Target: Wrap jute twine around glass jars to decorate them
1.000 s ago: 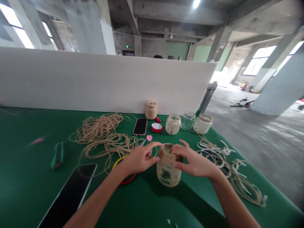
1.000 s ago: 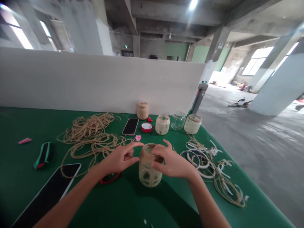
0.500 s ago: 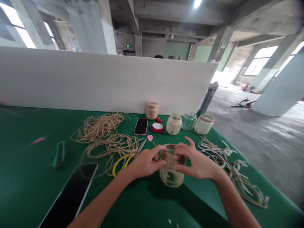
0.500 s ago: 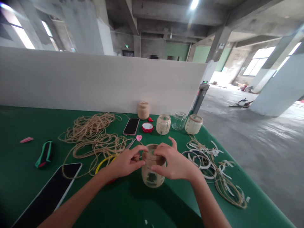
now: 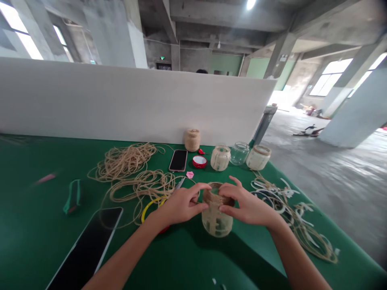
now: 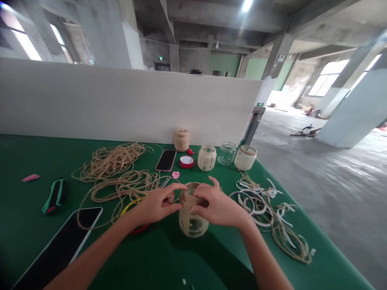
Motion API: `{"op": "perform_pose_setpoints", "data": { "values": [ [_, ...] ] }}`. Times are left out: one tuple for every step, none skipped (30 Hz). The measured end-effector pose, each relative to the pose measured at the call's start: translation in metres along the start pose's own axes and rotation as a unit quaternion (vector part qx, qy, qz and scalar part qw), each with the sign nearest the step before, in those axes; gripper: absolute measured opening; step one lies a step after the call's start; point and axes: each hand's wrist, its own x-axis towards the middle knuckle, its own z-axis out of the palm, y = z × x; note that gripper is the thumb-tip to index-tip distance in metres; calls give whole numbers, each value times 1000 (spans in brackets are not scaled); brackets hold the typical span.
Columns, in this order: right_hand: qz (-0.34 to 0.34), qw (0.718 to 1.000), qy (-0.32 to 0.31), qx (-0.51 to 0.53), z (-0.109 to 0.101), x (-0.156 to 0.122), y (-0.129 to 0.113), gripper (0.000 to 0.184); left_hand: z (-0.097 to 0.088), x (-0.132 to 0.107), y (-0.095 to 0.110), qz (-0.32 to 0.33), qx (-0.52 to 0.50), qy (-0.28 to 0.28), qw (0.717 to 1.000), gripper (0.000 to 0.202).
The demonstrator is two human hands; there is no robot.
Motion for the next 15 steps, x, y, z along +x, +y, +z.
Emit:
{"op": "perform_pose_setpoints", "data": {
  "values": [
    [-1,1000,-4,10,0,0,1,13,-2,-1,-1,0,-5,-2,1000,38],
    [-3,1000,-9,21,1,1,2,12,-4,-1,-1,-1,-10,-4,1000,38],
    [-4,999,-13,31,2,1,3,12,-7,-1,-2,-4,-16,-4,1000,39],
    [-5,999,-17,40,3,2,3,12,-9,-2,-3,-8,-23,-4,1000,39],
    [-6,999,-21,48,5,3,4,13,-10,-2,-3,-12,-30,-4,999,38],
    [-6,998,-23,52,6,4,4,13,-11,-2,-4,-17,-37,-5,999,38],
    [-5,998,-25,55,7,5,5,14,-11,-3,-5,-23,-45,-4,999,37],
    [-4,998,-25,55,7,5,5,15,-11,-3,-5,-30,-53,-3,998,35],
    [-2,998,-24,54,8,6,5,15,-10,-3,-6,-36,-63,-4,997,34],
    [0,998,-21,51,8,6,5,16,-9,-3,-6,-42,-74,-5,996,32],
    [1,999,-17,48,7,6,4,17,-8,-3,-6,-44,-84,-6,995,31],
    [2,999,-12,45,7,6,3,18,-7,-3,-5,-42,-93,-5,995,30],
    [2,999,-7,42,7,6,2,19,-5,-3,-4,-38,-99,-5,994,28],
    [1,999,0,39,7,6,1,20,-4,-3,-3,-33,-103,-2,994,27],
    [0,999,7,35,7,6,-1,21,-2,-3,-2,-28,-106,2,994,25]
  ]
}}
